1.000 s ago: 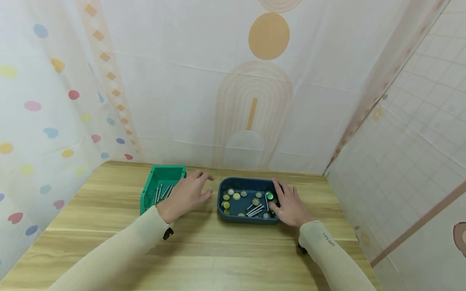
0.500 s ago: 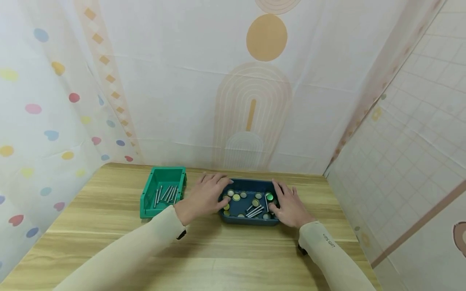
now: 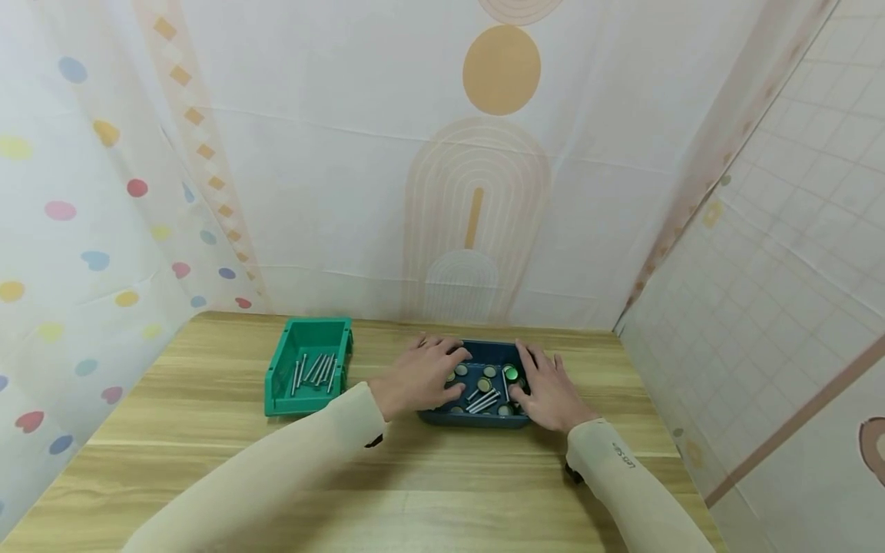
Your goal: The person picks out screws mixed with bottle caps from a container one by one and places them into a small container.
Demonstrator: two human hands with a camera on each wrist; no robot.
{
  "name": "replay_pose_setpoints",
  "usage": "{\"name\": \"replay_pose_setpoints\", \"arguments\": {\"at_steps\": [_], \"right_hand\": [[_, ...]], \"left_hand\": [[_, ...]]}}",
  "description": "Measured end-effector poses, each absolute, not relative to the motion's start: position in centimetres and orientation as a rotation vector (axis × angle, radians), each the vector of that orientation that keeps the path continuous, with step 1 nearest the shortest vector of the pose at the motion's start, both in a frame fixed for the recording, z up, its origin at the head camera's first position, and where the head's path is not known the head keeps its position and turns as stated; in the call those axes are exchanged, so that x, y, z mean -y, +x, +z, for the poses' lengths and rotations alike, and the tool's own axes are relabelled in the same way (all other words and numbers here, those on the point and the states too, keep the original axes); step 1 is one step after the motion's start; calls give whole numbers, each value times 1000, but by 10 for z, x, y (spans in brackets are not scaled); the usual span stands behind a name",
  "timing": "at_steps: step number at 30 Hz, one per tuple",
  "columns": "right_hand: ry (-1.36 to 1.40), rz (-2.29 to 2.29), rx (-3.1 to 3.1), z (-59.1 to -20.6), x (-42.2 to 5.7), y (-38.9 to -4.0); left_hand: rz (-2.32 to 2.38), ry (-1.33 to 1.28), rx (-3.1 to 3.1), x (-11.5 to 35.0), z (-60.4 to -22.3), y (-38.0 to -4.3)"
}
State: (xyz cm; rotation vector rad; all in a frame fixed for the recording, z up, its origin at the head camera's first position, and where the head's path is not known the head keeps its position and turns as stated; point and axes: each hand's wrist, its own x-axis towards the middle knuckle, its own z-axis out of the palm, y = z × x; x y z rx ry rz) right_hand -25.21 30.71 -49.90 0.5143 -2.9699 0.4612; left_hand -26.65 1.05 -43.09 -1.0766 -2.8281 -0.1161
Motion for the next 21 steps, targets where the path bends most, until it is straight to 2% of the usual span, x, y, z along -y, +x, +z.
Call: {"name": "replay_pose_setpoints", "arguments": {"at_steps": [8, 21], "right_hand": [[536, 445, 2965, -499, -306, -252], [545, 451, 2945, -502, -310, -254]], "left_hand": [[90, -1130, 2875, -41, -440, -276], [138, -1179, 2967, -81, -492, -330]]}}
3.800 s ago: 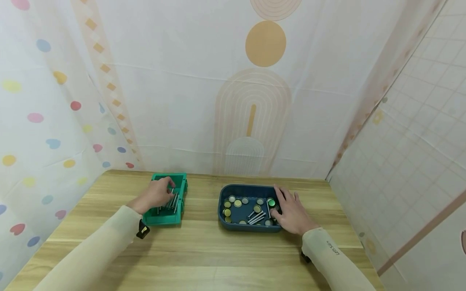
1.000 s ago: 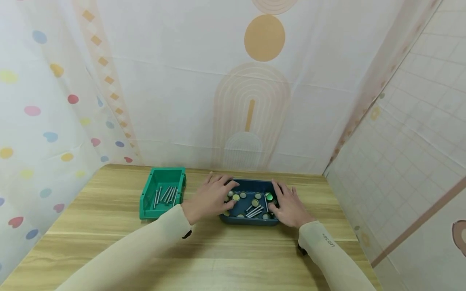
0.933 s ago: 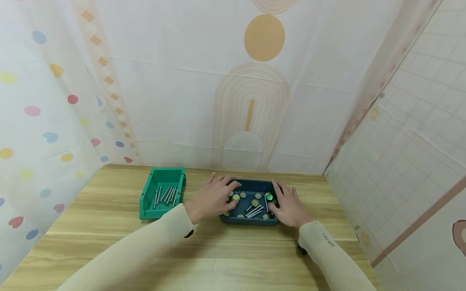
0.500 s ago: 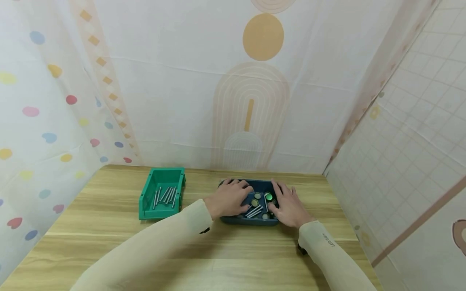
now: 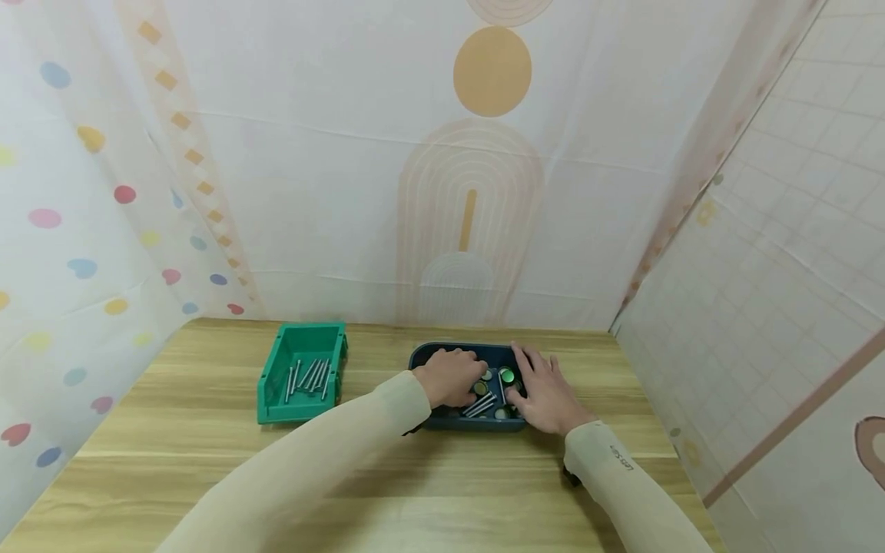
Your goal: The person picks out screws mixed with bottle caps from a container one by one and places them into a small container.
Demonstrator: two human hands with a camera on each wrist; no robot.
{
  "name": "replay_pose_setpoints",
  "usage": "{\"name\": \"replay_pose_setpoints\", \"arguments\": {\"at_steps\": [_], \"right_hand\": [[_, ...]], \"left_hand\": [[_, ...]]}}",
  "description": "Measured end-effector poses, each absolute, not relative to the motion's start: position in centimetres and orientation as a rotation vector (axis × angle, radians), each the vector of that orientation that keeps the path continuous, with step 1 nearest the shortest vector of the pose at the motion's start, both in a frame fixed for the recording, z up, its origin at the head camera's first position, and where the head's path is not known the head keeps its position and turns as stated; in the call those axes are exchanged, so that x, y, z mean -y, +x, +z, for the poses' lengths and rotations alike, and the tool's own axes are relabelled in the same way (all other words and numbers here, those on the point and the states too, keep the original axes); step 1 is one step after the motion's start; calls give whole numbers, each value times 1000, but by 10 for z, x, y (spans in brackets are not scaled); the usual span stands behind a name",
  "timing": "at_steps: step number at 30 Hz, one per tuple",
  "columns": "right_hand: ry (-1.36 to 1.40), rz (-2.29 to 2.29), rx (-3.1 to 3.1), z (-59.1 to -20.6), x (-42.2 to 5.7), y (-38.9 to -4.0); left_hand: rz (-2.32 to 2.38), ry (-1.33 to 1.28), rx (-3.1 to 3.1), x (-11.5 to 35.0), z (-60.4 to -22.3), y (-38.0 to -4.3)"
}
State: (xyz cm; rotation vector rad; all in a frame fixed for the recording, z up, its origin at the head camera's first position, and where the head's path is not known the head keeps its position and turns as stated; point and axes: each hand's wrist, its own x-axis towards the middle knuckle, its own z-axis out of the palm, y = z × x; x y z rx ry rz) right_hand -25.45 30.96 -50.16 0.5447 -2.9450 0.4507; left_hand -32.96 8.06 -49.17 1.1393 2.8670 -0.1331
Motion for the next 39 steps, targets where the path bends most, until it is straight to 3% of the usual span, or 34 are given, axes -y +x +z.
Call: {"name": "replay_pose_setpoints", "arguments": {"at_steps": [16, 28, 39], "right_hand": [[554, 462, 2928, -501, -311, -252], [562, 466, 2924, -502, -309, -254], [556, 456, 2936, -502, -310, -256]], "left_hand": [[-73, 1077, -2743, -103, -503, -347], [40, 953, -2723, -84, -469, -322], [26, 972, -2737, -84, -489, -338]]}}
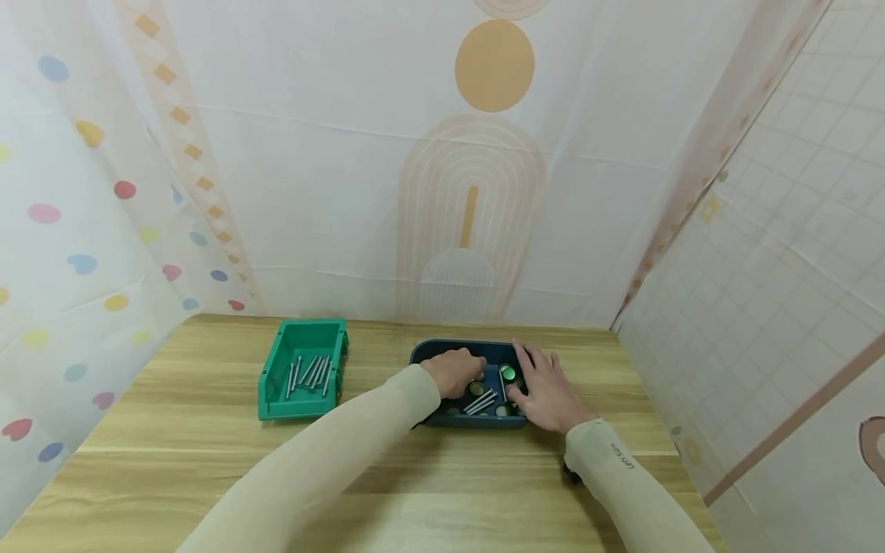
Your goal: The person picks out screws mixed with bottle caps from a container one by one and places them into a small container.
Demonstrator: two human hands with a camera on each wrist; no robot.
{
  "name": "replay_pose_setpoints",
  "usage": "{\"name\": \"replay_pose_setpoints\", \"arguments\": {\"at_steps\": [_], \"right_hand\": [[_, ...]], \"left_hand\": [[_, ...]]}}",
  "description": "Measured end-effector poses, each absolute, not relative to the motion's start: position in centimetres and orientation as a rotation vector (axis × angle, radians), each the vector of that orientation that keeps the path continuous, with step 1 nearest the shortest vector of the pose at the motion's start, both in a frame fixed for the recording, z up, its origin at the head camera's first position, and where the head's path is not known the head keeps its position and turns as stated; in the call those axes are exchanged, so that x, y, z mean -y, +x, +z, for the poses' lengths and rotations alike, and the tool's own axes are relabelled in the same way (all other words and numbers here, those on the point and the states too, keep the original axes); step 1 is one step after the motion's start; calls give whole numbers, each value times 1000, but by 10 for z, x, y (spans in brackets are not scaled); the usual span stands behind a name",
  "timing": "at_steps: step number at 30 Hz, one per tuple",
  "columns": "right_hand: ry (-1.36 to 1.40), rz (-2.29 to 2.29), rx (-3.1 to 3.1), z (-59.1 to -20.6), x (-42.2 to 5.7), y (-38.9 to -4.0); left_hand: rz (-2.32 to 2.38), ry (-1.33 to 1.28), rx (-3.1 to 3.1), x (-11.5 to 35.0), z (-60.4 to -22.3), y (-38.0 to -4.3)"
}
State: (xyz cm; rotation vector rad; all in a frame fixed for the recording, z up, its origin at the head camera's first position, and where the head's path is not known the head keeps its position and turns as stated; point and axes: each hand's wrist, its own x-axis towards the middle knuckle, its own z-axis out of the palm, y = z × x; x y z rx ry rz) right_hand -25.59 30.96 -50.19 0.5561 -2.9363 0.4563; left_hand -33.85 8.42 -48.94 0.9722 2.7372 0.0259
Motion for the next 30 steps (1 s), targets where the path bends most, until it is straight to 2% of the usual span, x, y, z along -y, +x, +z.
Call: {"name": "replay_pose_setpoints", "arguments": {"at_steps": [19, 21, 28, 30], "right_hand": [[558, 447, 2935, -503, -310, -261], [559, 452, 2934, -503, -310, -261], [539, 457, 2941, -500, -308, -258], [538, 454, 2938, -499, -307, -257]], "left_hand": [[80, 1002, -2737, -77, -490, -346], [122, 991, -2736, -73, -484, -340], [225, 970, -2748, -49, -426, -290], [247, 974, -2757, -43, -422, -285]]}}
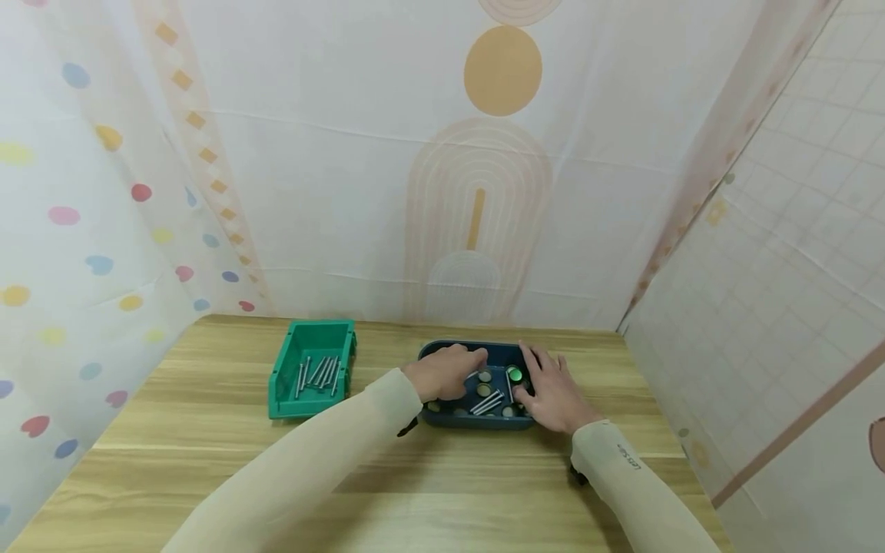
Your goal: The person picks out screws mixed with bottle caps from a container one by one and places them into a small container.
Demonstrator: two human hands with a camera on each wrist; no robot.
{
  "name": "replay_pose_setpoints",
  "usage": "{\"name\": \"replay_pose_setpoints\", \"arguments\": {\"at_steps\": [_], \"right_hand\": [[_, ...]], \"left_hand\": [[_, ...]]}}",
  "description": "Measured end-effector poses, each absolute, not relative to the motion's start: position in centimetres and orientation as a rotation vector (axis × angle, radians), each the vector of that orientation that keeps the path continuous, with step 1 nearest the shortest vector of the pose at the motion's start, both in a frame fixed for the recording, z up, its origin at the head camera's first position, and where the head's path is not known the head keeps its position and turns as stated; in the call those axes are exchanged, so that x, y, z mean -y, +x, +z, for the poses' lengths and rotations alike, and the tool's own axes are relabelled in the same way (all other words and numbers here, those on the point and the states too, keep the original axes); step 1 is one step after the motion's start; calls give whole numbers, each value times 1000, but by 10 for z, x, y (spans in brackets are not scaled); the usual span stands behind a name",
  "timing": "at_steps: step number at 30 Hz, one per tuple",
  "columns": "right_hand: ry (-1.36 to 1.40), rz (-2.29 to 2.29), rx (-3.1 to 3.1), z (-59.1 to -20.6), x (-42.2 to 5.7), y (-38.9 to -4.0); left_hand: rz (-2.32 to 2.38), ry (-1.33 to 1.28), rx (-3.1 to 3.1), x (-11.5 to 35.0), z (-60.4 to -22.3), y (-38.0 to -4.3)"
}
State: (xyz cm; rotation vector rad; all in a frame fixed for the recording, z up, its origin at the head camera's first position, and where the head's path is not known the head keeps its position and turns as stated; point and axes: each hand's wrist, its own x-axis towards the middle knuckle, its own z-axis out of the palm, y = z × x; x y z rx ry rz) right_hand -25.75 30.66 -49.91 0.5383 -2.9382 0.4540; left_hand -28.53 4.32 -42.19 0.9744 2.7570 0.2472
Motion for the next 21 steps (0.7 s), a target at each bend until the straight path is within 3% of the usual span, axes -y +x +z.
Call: {"name": "replay_pose_setpoints", "arguments": {"at_steps": [21], "right_hand": [[544, 435, 2930, -502, -308, -259]], "left_hand": [[615, 955, -2769, 4, -419, -288]]}}
